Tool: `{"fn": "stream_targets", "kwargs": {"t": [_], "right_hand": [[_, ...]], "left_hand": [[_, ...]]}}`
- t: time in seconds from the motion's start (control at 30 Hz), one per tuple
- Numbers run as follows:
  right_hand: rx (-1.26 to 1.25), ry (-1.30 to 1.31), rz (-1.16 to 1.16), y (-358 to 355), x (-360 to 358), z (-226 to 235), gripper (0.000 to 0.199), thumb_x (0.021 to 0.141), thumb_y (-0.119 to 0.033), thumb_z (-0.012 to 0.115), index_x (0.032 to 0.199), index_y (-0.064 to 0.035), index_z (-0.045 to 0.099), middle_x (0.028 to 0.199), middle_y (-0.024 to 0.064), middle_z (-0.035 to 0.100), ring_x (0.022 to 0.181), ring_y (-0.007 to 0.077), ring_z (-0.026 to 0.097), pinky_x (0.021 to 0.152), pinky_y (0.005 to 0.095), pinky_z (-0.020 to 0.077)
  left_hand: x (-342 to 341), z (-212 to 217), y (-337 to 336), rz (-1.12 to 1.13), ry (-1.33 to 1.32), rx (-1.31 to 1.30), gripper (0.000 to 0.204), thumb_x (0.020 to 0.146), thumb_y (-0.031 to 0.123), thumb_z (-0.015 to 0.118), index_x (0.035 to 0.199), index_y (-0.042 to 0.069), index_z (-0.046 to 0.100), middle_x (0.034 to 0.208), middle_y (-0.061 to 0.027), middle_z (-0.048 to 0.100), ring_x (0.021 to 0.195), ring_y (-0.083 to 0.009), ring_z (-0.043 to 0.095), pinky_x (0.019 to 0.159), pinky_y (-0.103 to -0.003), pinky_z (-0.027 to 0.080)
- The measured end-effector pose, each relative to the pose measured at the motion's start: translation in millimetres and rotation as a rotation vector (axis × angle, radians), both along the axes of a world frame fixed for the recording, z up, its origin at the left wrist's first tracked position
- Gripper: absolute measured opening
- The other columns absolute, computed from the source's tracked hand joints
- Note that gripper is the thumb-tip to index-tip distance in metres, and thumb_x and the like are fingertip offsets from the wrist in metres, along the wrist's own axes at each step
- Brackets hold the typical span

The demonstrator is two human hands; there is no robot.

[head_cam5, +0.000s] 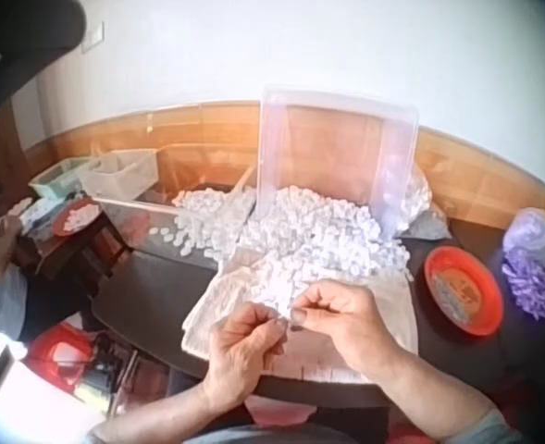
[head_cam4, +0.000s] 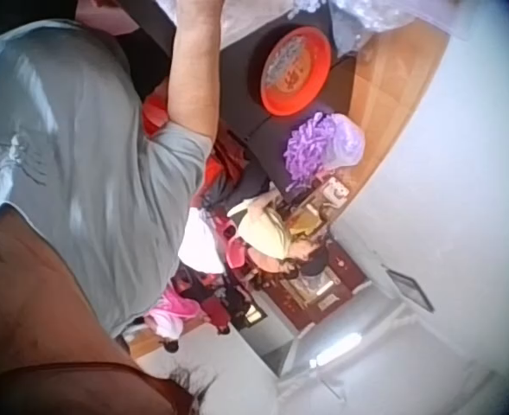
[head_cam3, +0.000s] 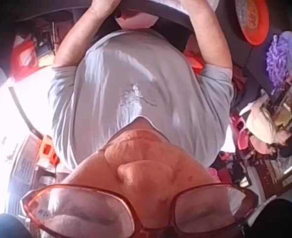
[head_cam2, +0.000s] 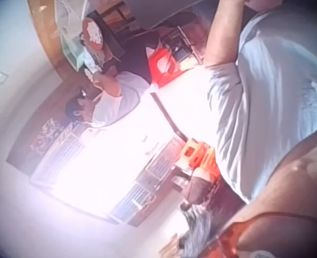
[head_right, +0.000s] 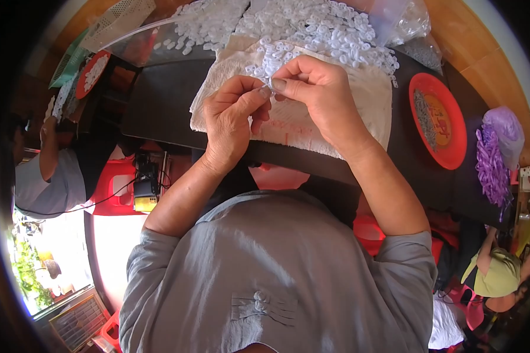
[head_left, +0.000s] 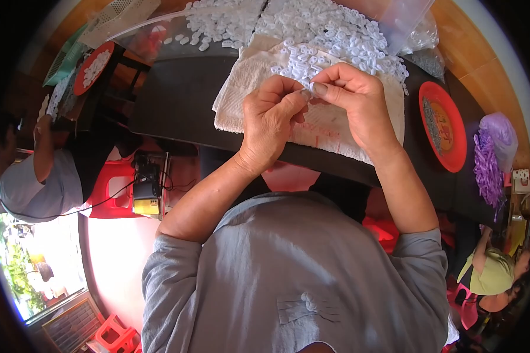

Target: Sorting and inspecting small white plastic components on a towel at a workbench.

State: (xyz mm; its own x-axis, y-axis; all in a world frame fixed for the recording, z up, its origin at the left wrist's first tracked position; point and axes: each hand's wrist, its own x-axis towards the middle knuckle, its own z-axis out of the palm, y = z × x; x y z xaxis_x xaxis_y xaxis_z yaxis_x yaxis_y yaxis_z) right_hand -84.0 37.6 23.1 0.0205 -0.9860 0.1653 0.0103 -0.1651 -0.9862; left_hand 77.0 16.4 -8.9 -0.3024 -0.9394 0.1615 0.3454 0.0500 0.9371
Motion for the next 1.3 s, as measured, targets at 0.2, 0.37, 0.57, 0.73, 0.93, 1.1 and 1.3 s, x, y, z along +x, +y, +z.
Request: {"fn": "stream_targets", "kwargs": {"t": [0.2,0.37,0.57,0.73,0.93,1.1,1.3], "right_hand": [[0.075,-0.033,0.023,0.4,-9.0,3.3,0.010,0.085,-0.005,0.064,0.092,0.0014,0.065,0.084,0.0035,0.064,0.080,0.0103,0.059,0.075,0.0237,0.0467],[0.094,-0.046,0.098,2.0,-10.6,5.2,0.011,0.084,-0.007,0.066,0.091,0.0011,0.065,0.084,0.0039,0.064,0.078,0.0108,0.058,0.074,0.0243,0.0461],[0.103,-0.067,0.120,2.1,-9.6,2.9,0.012,0.083,-0.008,0.068,0.090,0.0014,0.065,0.084,0.0042,0.064,0.077,0.0115,0.058,0.073,0.0254,0.0460],[0.118,-0.091,0.118,3.1,-9.2,2.9,0.013,0.083,-0.009,0.068,0.090,0.0013,0.065,0.083,0.0043,0.064,0.077,0.0116,0.058,0.073,0.0249,0.0459],[0.159,-0.116,0.150,5.2,-9.5,4.1,0.012,0.083,-0.011,0.069,0.087,0.0000,0.064,0.080,0.0028,0.063,0.073,0.0104,0.057,0.070,0.0232,0.0453],[0.239,-0.052,0.192,6.0,-10.5,8.3,0.018,0.086,-0.019,0.067,0.087,-0.0017,0.064,0.078,0.0010,0.060,0.072,0.0095,0.056,0.068,0.0230,0.0454],[0.294,-0.047,0.249,6.8,-11.2,9.1,0.025,0.091,-0.027,0.062,0.086,-0.0029,0.063,0.075,0.0003,0.059,0.066,0.0085,0.056,0.062,0.0230,0.0460]], "left_hand": [[5.1,1.6,2.7,-0.077,0.026,-0.014,0.015,0.087,0.004,0.066,0.098,-0.003,0.060,0.079,-0.0051,0.062,0.066,-0.0086,0.057,0.050,-0.020,0.043],[6.9,-0.8,2.3,-0.104,0.081,-0.053,0.019,0.086,0.002,0.066,0.104,-0.002,0.060,0.082,-0.0042,0.064,0.066,-0.0073,0.059,0.051,-0.018,0.044],[7.8,-2.8,1.2,-0.131,0.109,-0.061,0.021,0.087,0.000,0.065,0.108,-0.003,0.060,0.087,-0.0080,0.067,0.068,-0.0088,0.060,0.052,-0.019,0.045],[7.4,-1.7,2.6,-0.127,0.113,-0.071,0.022,0.087,-0.001,0.065,0.108,-0.003,0.060,0.087,-0.0078,0.067,0.068,-0.0089,0.060,0.053,-0.020,0.045],[9.2,-1.0,7.6,-0.138,0.096,-0.103,0.031,0.080,-0.006,0.070,0.109,-0.003,0.060,0.089,-0.0034,0.062,0.080,-0.0085,0.059,0.066,-0.021,0.050],[12.8,-1.0,5.1,-0.155,0.034,-0.072,0.033,0.075,-0.007,0.074,0.105,-0.003,0.061,0.087,-0.0017,0.060,0.081,-0.0082,0.057,0.071,-0.021,0.050],[12.1,5.8,7.6,-0.171,0.062,-0.052,0.032,0.074,-0.007,0.074,0.103,-0.002,0.062,0.085,-0.0006,0.059,0.079,-0.0074,0.056,0.070,-0.021,0.050]]}}
